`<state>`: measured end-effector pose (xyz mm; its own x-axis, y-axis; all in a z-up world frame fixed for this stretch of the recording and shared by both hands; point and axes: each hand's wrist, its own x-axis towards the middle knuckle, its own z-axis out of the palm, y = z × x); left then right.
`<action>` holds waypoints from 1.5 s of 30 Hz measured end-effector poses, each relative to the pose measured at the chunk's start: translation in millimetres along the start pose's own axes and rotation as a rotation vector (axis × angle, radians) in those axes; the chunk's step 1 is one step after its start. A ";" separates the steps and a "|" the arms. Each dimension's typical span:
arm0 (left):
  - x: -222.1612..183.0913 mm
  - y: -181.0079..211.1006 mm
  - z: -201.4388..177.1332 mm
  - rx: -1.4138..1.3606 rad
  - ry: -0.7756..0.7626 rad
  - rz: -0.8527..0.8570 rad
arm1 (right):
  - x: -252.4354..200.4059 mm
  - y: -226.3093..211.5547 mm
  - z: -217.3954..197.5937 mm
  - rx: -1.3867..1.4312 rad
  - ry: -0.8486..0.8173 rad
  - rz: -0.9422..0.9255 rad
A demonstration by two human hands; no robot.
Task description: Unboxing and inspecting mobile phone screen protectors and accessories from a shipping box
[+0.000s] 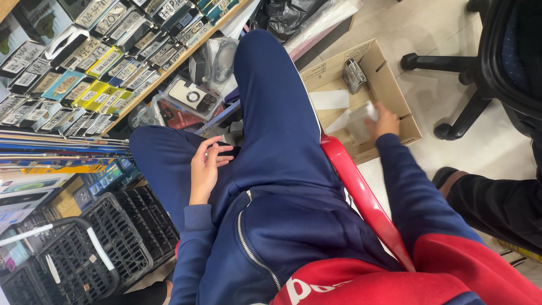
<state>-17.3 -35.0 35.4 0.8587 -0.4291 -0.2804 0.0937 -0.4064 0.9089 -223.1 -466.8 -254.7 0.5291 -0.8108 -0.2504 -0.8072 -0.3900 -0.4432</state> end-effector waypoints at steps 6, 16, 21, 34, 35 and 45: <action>2.1 11.7 -1.6 -0.160 -0.047 0.071 | -24.9 -96.9 -177.8 0.580 0.073 -0.638; -5.0 83.3 32.5 -0.385 -0.715 0.384 | -124.3 -287.5 -255.2 0.818 -0.447 -1.043; -12.1 60.6 51.8 -0.912 -1.035 0.088 | -176.2 -338.7 -249.1 1.011 -1.012 -1.133; 0.0 -6.4 23.6 -1.037 -0.705 0.215 | 75.5 -93.5 -30.1 0.141 0.017 -0.262; 1.3 -11.0 22.3 -1.024 -0.684 0.211 | 73.6 -87.8 -22.4 0.045 -0.045 -0.214; -2.7 -10.4 13.0 -0.790 -0.488 0.134 | 75.1 -65.2 19.9 -0.128 -0.106 -0.234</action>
<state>-27.1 -40.1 22.6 0.5973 -0.7965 -0.0940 0.4784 0.2597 0.8389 -125.6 -493.6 -261.7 0.7239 -0.6446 -0.2458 -0.6828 -0.6187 -0.3886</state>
